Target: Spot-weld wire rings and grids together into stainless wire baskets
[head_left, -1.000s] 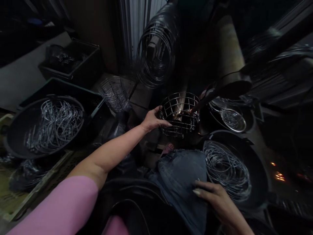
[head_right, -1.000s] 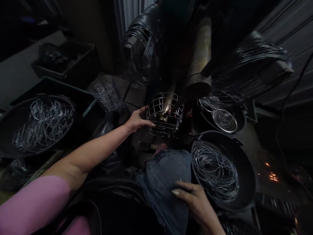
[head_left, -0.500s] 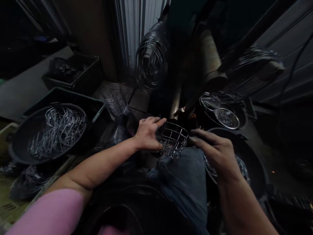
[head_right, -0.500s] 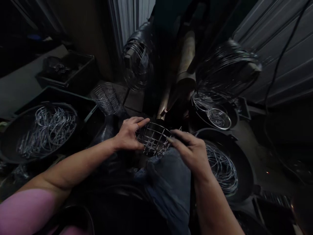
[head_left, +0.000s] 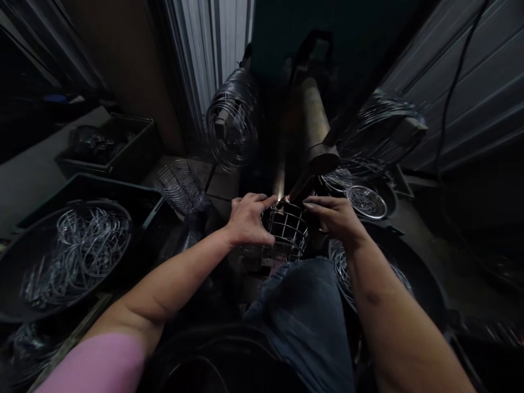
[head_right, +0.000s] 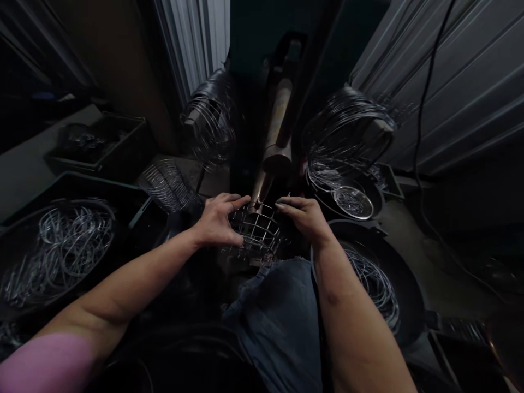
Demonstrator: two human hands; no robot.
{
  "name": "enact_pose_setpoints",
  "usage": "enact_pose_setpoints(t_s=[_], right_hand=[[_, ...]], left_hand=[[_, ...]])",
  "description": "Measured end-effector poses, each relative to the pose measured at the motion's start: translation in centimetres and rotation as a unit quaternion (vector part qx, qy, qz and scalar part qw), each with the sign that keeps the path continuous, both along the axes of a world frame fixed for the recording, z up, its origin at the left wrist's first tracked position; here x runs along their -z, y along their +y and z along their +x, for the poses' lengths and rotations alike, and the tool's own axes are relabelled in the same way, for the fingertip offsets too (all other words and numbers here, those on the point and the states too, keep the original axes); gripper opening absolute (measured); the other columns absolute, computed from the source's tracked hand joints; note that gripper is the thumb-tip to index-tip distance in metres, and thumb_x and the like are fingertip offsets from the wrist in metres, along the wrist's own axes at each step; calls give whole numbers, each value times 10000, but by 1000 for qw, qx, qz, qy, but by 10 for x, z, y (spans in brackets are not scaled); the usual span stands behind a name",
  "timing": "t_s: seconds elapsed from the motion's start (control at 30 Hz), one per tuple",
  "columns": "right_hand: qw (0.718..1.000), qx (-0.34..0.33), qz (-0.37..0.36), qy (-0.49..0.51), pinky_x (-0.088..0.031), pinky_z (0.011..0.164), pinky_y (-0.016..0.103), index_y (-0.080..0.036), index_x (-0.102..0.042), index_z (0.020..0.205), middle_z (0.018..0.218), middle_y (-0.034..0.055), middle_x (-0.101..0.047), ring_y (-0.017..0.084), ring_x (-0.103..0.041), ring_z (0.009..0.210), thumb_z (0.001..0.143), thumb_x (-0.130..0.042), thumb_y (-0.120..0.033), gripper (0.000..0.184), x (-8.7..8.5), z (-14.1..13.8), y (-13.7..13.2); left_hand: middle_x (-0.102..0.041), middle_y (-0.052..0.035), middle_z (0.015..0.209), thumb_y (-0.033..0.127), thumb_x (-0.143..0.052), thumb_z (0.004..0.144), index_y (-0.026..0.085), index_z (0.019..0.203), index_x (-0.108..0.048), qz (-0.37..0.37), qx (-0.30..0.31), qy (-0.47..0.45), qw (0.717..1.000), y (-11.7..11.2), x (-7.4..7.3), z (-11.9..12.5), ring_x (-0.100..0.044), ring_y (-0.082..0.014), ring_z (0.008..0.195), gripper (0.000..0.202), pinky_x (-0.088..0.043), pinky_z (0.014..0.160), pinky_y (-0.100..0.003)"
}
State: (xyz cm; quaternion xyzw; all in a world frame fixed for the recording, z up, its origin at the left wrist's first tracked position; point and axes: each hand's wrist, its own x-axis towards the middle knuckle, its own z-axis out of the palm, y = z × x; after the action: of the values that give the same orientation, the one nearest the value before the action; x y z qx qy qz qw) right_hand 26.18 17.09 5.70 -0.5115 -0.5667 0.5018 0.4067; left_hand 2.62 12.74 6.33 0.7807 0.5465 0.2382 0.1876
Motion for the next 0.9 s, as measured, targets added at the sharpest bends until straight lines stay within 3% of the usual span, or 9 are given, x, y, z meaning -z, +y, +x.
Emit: enact_pose_setpoints(t_s=[0.17, 0.33, 0.5, 0.6, 0.67, 0.73, 0.8, 0.9], right_hand=[[999, -14, -36, 21, -502, 604, 254, -183, -775, 875, 796, 40, -717, 169, -644, 676, 587, -858, -416, 379, -1, -2, -2], [998, 17, -38, 52, -508, 597, 257, -176, -768, 839, 735, 28, -697, 165, -632, 648, 539, -878, -414, 398, -2, -11, 12], [997, 25, -54, 57, -514, 596, 254, -175, -763, 817, 710, 25, -689, 167, -635, 649, 514, -891, -421, 411, -3, -15, 16], [995, 12, -72, 63, -510, 588, 246, -179, -760, 819, 703, 23, -688, 156, -630, 637, 511, -895, -423, 416, -5, -14, 17], [994, -5, -88, 63, -510, 590, 246, -178, -756, 808, 712, 29, -692, 153, -628, 635, 506, -897, -424, 415, -9, -14, 18], [993, -24, -101, 51, -511, 587, 250, -173, -756, 806, 718, 37, -693, 158, -629, 639, 512, -895, -428, 413, -13, -15, 20], [992, -33, -113, 39, -508, 570, 254, -168, -756, 803, 712, 40, -690, 163, -625, 628, 509, -894, -420, 411, -15, -17, 21], [991, -12, -126, 45, -499, 539, 255, -155, -739, 744, 675, 41, -677, 159, -607, 592, 458, -906, -372, 396, -13, -22, 26]], left_hand=[[-543, -114, 1359, 415, -810, 450, 248, 1343, -537, 3, -8, -9, 1000, 5, -5, -2, -470, -308, 1264, 948, -319, 1068, -497], [-576, -86, 1316, 408, -807, 454, 287, 1295, -572, 2, -34, 3, 999, 20, -8, 4, -495, -310, 1228, 881, -347, 1052, -501], [-565, -71, 1322, 401, -817, 465, 307, 1317, -547, -9, -33, 34, 999, 22, -14, 2, -488, -322, 1229, 898, -365, 1047, -505], [-553, -77, 1342, 548, -821, 478, 307, 1343, -530, -47, 12, 32, 998, 29, -21, -8, -453, -353, 1271, 944, -349, 1061, -533], [-561, -67, 1345, 643, -775, 537, 289, 1298, -586, -92, 37, -35, 994, 41, -25, -16, -478, -325, 1265, 860, -359, 1076, -479], [-631, -58, 1261, 644, -727, 632, 258, 1212, -658, -150, 45, -135, 978, 56, -25, -22, -564, -260, 1172, 700, -418, 1032, -389], [-720, -60, 1042, 587, -727, 677, 218, 1086, -728, -218, 36, -205, 954, 70, -22, -25, -647, -208, 966, 551, -494, 898, -340], [-718, -48, 739, 457, -816, 613, 169, 846, -772, -279, -17, -256, 925, 85, -12, -22, -631, -158, 680, 374, -517, 687, -309]])
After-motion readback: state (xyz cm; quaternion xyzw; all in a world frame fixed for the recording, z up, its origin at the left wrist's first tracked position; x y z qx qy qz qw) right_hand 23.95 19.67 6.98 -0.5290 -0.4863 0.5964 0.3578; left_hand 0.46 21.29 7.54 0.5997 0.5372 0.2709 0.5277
